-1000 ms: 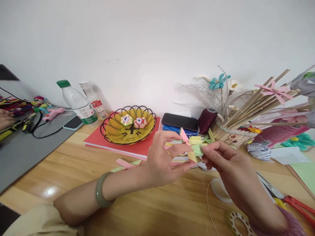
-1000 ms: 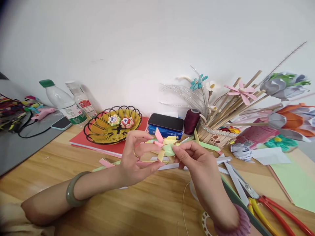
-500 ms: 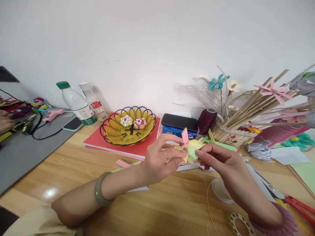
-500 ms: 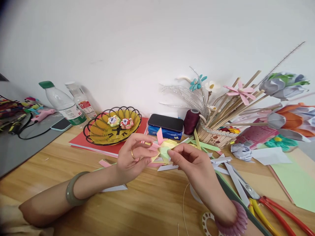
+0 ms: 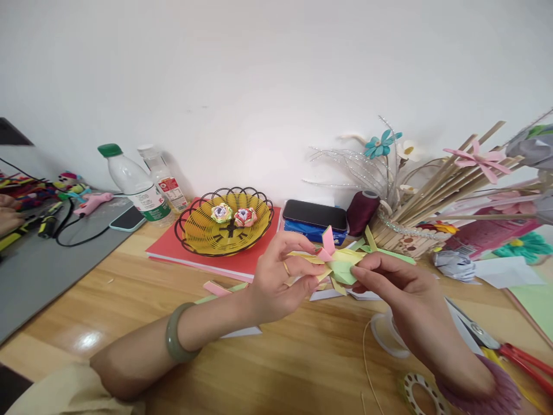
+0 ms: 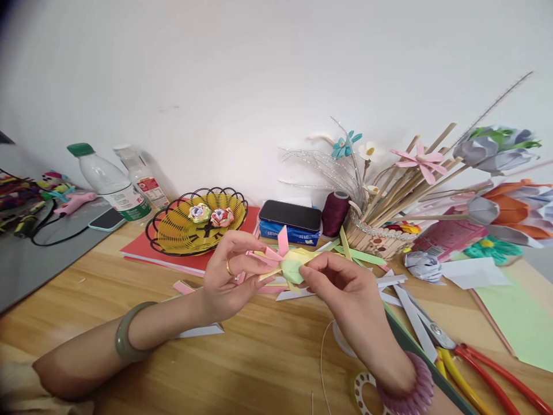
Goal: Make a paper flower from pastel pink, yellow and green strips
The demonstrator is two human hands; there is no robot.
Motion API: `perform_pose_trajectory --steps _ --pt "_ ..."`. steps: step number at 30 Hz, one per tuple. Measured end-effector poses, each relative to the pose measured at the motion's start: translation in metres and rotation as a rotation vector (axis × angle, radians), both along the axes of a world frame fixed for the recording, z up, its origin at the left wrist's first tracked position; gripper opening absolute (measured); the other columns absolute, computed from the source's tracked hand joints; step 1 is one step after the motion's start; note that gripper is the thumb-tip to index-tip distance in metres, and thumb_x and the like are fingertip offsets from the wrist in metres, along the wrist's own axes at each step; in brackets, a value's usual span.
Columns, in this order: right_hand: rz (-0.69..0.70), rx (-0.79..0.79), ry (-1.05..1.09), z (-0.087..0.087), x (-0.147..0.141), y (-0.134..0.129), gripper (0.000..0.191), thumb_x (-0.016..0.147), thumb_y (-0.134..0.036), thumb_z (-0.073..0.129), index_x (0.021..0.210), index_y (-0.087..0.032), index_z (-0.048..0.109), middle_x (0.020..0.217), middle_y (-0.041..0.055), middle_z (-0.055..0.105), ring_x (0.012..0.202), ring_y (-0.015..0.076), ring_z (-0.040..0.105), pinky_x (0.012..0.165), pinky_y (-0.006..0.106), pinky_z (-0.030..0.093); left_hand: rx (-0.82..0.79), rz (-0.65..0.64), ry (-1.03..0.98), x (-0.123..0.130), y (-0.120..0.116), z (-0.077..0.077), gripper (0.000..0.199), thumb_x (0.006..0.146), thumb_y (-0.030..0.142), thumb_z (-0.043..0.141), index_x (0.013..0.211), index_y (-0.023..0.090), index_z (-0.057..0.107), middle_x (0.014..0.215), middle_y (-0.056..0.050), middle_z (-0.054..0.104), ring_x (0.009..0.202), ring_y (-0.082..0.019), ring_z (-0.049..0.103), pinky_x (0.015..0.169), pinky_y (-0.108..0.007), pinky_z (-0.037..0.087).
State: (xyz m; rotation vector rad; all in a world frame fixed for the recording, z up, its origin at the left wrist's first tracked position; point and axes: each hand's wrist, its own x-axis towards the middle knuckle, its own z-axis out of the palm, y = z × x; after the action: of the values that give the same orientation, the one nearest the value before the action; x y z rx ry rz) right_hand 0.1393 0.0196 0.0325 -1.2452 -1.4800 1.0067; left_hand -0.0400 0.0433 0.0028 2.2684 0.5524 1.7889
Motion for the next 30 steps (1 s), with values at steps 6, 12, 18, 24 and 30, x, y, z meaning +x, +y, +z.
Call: perform_pose_trajectory --steps 6,12,18,24,30 --pt "-0.005 -0.023 0.025 0.0 0.0 0.001 0.023 0.067 -0.039 0.065 0.056 -0.019 0.059 0.057 -0.0014 0.057 0.054 0.0114 0.051 0.052 0.022 0.044 -0.04 -0.029 -0.007 -0.001 0.0 0.0 0.009 0.077 0.014 0.056 0.085 0.018 0.058 0.095 -0.005 0.045 0.089 -0.013 0.053 0.074 -0.029 0.052" --pt "0.009 -0.044 0.064 -0.001 -0.001 0.0 0.023 0.068 -0.039 0.065 0.057 -0.02 0.059 0.056 -0.001 0.058 0.053 0.012 0.054 0.052 0.023 0.046 -0.146 -0.058 -0.084 0.002 -0.002 0.001 0.003 0.077 0.016 0.058 0.078 0.017 0.06 0.092 -0.004 0.048 0.085 -0.013 0.055 0.075 -0.03 0.05" --pt "-0.089 0.055 0.051 -0.003 0.004 0.002 0.034 0.076 -0.043 0.056 0.051 -0.02 0.054 0.047 -0.0013 0.049 0.046 0.011 0.043 0.044 0.024 0.036 -0.582 -0.137 -0.194 -0.001 0.011 0.004 0.01 0.075 0.026 0.061 0.075 0.016 0.06 0.097 -0.007 0.052 0.088 -0.016 0.054 0.067 -0.027 0.05" --pt "-0.187 0.068 -0.011 -0.002 0.003 0.007 0.019 0.076 -0.043 0.057 0.078 -0.025 0.062 0.081 0.0003 0.061 0.074 0.0155 0.054 0.061 0.025 0.044 -0.926 -0.514 -0.229 -0.005 0.023 0.01 0.021 0.069 0.032 0.066 0.074 0.014 0.057 0.092 -0.003 0.051 0.073 -0.01 0.056 0.065 -0.026 0.051" --pt "0.045 -0.035 -0.075 0.0 0.0 0.006 0.024 0.076 -0.044 0.057 0.087 -0.023 0.065 0.085 0.0015 0.066 0.075 0.0165 0.059 0.065 0.027 0.048 -1.039 -0.592 -0.204 -0.006 0.021 0.012 0.016 0.074 0.029 0.063 0.077 0.013 0.058 0.088 -0.003 0.059 0.072 -0.009 0.058 0.067 -0.022 0.049"
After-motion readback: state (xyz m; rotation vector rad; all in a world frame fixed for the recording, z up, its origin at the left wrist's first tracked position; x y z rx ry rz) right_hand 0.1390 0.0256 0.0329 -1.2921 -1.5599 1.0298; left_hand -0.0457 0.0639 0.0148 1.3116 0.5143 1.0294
